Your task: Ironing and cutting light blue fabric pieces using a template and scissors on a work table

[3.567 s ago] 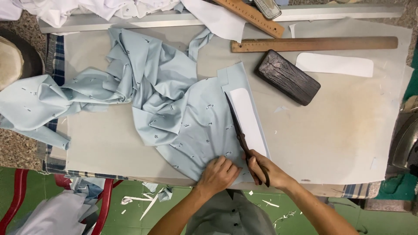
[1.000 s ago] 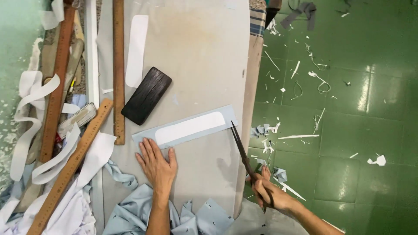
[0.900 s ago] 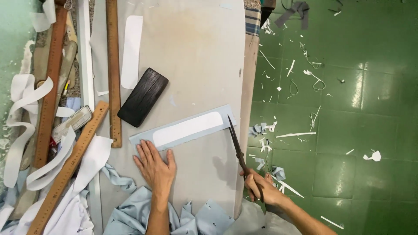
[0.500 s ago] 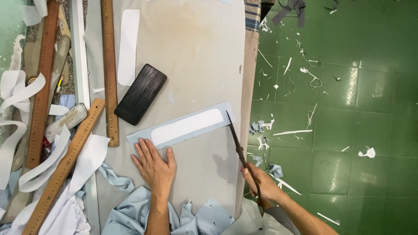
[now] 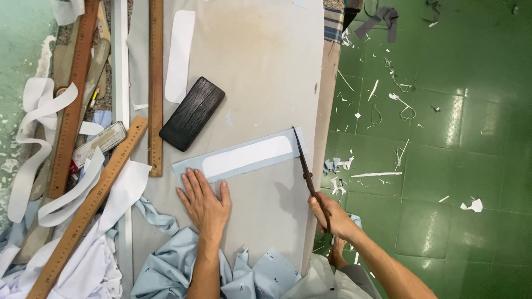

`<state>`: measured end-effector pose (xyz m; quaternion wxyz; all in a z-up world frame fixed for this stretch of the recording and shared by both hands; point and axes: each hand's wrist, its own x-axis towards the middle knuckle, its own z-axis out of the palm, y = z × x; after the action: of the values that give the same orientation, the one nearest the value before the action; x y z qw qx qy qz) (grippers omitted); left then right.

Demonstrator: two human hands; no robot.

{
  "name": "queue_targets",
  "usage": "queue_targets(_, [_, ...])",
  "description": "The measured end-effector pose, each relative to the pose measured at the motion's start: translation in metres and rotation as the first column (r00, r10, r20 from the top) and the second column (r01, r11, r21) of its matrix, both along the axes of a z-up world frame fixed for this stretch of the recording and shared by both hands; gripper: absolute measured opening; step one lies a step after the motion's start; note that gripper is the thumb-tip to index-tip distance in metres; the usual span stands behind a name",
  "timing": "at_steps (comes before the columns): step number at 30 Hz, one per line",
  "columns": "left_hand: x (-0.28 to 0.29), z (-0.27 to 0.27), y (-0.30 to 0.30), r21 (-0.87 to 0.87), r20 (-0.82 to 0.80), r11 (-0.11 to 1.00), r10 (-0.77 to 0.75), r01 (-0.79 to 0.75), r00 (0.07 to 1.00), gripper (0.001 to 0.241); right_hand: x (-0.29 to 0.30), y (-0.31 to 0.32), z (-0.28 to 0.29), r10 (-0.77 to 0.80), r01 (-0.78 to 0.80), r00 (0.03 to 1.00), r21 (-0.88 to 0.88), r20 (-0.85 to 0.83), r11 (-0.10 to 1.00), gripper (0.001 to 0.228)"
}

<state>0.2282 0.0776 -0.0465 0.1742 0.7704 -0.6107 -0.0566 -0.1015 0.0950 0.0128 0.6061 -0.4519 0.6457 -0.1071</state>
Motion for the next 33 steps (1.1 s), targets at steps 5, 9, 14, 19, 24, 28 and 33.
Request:
queue_targets(5, [0.010, -0.005, 0.003, -0.020, -0.064, 1.000, -0.019, 0.018, 0.998, 0.075, 0.051, 0.019, 0.033, -0.140, 0.136, 0.988, -0.054, -0.072, 0.989, 0.051])
queue_targets(9, [0.043, 0.009, 0.014, -0.112, -0.111, 0.993, -0.061, 0.049, 0.992, 0.058, 0.072, 0.075, -0.006, 0.123, -0.099, 0.987, -0.211, 0.106, 0.973, 0.051])
queue_targets(14, [0.088, -0.004, 0.019, -0.288, 0.000, 0.934, -0.222, 0.213, 0.975, 0.037, 0.129, 0.084, 0.027, 0.333, -0.356, 0.901, 0.033, 0.279, 0.934, 0.054])
queue_targets(19, [0.096, -0.008, 0.017, -0.344, -0.047, 0.904, -0.288, 0.255, 0.956, 0.037, 0.185, 0.076, 0.036, 0.287, -0.385, 0.892, 0.258, 0.349, 0.886, 0.061])
queue_targets(24, [0.093, 0.001, 0.015, -0.300, 0.013, 0.914, -0.283, 0.274, 0.959, 0.032, 0.227, 0.067, 0.037, 0.148, -0.242, 0.927, 0.250, 0.345, 0.938, 0.063])
queue_targets(28, [0.094, -0.002, 0.016, -0.290, 0.007, 0.920, -0.275, 0.265, 0.961, 0.032, 0.237, 0.066, 0.029, 0.139, -0.232, 0.941, 0.286, 0.310, 0.930, 0.063])
queue_targets(33, [0.093, -0.001, 0.016, -0.278, 0.004, 0.925, -0.270, 0.260, 0.963, 0.032, 0.244, 0.060, 0.026, 0.161, -0.227, 0.953, 0.252, 0.257, 0.941, 0.072])
